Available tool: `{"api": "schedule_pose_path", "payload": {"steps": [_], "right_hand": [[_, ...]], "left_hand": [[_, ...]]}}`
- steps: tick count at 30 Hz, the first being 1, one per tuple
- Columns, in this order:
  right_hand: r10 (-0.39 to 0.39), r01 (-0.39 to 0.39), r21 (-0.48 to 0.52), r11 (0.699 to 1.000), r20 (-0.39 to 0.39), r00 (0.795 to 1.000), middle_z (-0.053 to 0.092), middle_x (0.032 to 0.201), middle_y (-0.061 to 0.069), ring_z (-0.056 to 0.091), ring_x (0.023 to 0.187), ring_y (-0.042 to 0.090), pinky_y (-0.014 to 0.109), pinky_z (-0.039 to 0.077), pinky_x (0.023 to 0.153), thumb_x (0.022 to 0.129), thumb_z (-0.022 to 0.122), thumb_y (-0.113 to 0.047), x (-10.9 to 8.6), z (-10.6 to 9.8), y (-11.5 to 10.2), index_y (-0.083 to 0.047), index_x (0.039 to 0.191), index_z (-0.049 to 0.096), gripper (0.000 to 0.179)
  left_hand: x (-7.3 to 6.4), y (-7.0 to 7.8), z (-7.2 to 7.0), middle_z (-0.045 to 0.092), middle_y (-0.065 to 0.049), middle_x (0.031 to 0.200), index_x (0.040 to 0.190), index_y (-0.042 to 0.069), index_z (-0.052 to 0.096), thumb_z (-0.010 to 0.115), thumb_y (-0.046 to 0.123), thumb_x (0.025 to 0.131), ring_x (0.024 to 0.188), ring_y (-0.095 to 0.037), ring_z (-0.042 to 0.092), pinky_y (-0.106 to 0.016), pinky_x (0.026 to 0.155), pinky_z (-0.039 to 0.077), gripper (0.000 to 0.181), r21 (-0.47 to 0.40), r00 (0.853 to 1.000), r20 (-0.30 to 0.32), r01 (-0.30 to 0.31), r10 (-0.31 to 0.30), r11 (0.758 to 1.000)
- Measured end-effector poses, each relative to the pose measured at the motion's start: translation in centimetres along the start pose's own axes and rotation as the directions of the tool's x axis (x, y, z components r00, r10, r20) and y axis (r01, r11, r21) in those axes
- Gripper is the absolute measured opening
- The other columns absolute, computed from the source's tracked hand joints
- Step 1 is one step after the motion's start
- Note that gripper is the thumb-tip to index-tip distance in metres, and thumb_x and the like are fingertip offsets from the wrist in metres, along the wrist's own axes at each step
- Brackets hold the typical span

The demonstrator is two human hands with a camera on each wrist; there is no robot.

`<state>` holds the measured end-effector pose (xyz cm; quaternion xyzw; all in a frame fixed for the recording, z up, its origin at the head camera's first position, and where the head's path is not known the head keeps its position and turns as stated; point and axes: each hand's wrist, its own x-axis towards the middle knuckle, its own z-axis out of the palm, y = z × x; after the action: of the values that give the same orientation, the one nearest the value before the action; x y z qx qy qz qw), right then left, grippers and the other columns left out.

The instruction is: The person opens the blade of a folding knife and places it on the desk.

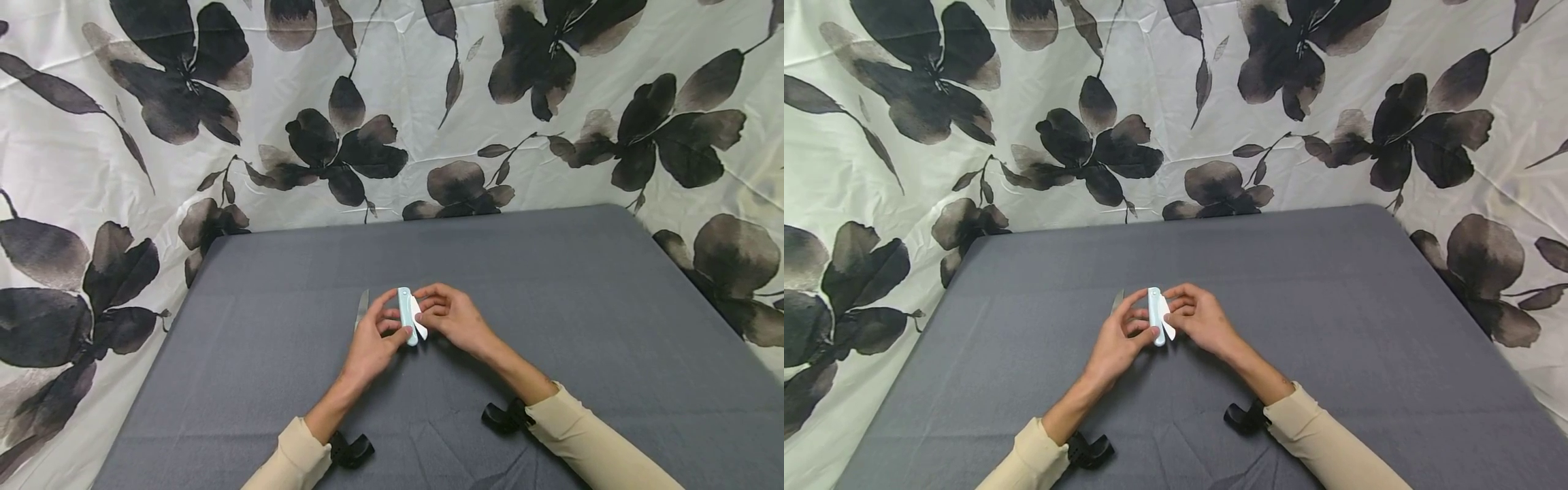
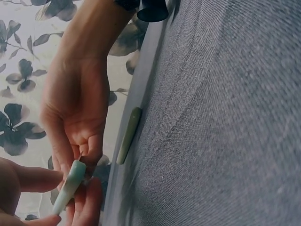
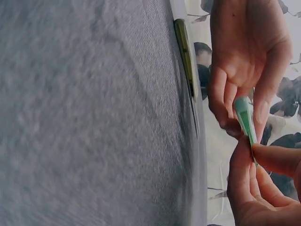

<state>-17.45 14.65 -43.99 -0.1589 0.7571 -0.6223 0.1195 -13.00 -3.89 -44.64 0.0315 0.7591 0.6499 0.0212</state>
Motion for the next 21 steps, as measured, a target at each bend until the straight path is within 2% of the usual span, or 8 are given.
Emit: {"api": "schedule_pose_path", "payload": {"steps": [10, 21], "right_hand": [[0.015, -0.016, -0.014, 1.000, -0.070, 0.997, 0.074, 0.112, 0.022, 0.073, 0.088, 0.010, 0.022, 0.057, 0.074, 0.092, 0.074, 0.000, -0.10, 0.17, -0.08, -0.001, 0.130, 0.068, 0.039], [-0.030, 0.028, -0.019, 0.999, -0.085, 0.996, 0.074, 0.113, 0.024, 0.072, 0.086, 0.009, 0.022, 0.058, 0.074, 0.091, 0.075, 0.002, -0.34, 0.07, 0.22, -0.001, 0.129, 0.071, 0.038]], "left_hand": [[0.13, -0.02, 0.15, 0.067, -0.023, 0.126, 0.155, 0.013, 0.047, 0.073, -0.006, 0.088, 0.098, -0.022, 0.072, -0.020, 0.069, 0.053, 0.075, -0.041, 1.000, -0.018, -0.007, 0.007, 0.999], [-0.04, -0.10, -0.02, 0.069, -0.024, 0.126, 0.157, 0.012, 0.046, 0.072, -0.010, 0.087, 0.098, -0.026, 0.074, -0.019, 0.071, 0.055, 0.078, -0.043, 1.000, -0.005, -0.016, 0.016, 0.999]]}}
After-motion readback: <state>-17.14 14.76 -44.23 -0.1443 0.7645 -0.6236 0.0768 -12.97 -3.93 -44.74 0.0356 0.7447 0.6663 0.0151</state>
